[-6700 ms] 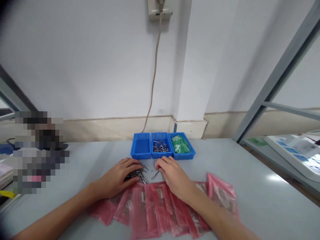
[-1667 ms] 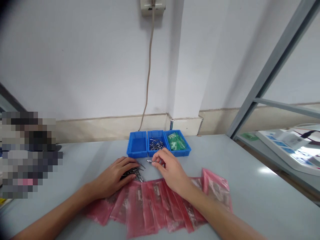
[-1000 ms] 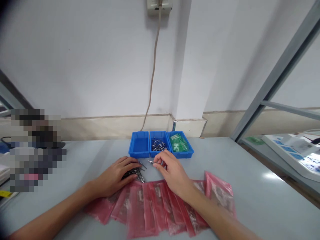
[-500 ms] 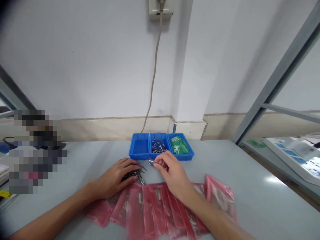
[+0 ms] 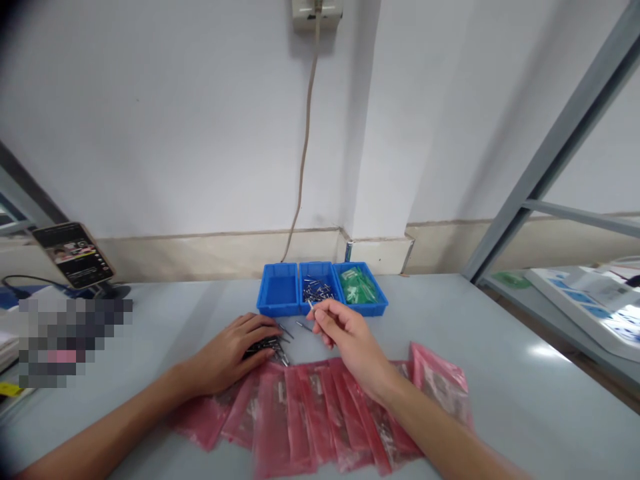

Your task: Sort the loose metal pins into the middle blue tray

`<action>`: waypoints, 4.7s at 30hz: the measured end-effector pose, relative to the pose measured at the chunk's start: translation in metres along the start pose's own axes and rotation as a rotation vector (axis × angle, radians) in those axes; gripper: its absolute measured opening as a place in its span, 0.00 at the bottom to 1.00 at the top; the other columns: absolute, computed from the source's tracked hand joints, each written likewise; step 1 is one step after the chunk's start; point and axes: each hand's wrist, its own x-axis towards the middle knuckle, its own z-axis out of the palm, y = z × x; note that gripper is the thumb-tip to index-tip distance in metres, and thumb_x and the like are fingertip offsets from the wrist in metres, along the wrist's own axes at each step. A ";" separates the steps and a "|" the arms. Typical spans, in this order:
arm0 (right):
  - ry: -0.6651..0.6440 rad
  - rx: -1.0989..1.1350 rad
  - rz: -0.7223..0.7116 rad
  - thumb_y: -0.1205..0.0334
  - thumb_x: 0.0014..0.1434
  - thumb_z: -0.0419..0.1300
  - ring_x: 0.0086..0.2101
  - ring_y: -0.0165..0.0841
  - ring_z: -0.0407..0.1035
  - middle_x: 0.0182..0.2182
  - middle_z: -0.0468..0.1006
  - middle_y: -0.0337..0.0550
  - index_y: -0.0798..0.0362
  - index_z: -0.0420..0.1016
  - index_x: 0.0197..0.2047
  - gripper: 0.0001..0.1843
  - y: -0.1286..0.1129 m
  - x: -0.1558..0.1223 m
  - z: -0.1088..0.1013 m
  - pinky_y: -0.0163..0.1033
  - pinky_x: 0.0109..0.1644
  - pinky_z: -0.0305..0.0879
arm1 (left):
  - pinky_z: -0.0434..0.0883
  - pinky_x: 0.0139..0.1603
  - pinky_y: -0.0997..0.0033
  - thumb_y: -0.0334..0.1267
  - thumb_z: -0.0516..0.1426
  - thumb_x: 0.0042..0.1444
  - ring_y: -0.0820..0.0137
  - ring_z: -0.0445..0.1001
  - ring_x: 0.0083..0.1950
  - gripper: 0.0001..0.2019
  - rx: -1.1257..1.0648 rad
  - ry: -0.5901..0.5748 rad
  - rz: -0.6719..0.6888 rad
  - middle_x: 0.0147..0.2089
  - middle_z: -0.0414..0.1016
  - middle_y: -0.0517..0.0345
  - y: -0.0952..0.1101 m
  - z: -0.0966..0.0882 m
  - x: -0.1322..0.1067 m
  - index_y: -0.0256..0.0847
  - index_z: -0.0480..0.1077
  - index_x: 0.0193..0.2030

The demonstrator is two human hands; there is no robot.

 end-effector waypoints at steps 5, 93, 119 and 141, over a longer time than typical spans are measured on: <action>0.009 0.225 0.037 0.46 0.67 0.69 0.29 0.30 0.60 0.36 0.73 0.40 0.49 0.77 0.45 0.16 -0.006 0.000 0.003 0.38 0.32 0.58 | 0.70 0.68 0.50 0.43 0.54 0.79 0.57 0.72 0.65 0.15 0.006 -0.003 -0.008 0.66 0.74 0.53 0.000 0.001 -0.001 0.50 0.72 0.68; -0.211 -1.003 -0.375 0.69 0.78 0.51 0.45 0.43 0.68 0.44 0.75 0.45 0.49 0.71 0.44 0.11 0.028 0.005 -0.009 0.50 0.51 0.67 | 0.72 0.67 0.47 0.45 0.54 0.79 0.56 0.73 0.63 0.16 0.011 0.020 0.009 0.64 0.75 0.50 0.000 0.001 -0.001 0.49 0.72 0.68; -0.189 -0.873 -0.405 0.75 0.76 0.44 0.52 0.43 0.72 0.49 0.75 0.48 0.47 0.72 0.56 0.20 0.024 0.000 -0.008 0.49 0.58 0.70 | 0.71 0.68 0.49 0.44 0.54 0.79 0.56 0.73 0.64 0.17 0.004 0.019 -0.001 0.65 0.75 0.51 -0.003 0.004 -0.001 0.50 0.71 0.69; -0.045 -0.764 -0.385 0.66 0.79 0.48 0.46 0.40 0.72 0.47 0.74 0.45 0.47 0.72 0.49 0.12 0.009 0.004 -0.004 0.44 0.53 0.68 | 0.70 0.68 0.48 0.43 0.54 0.79 0.56 0.72 0.65 0.16 0.014 0.002 0.004 0.66 0.74 0.52 -0.003 0.003 -0.001 0.50 0.71 0.69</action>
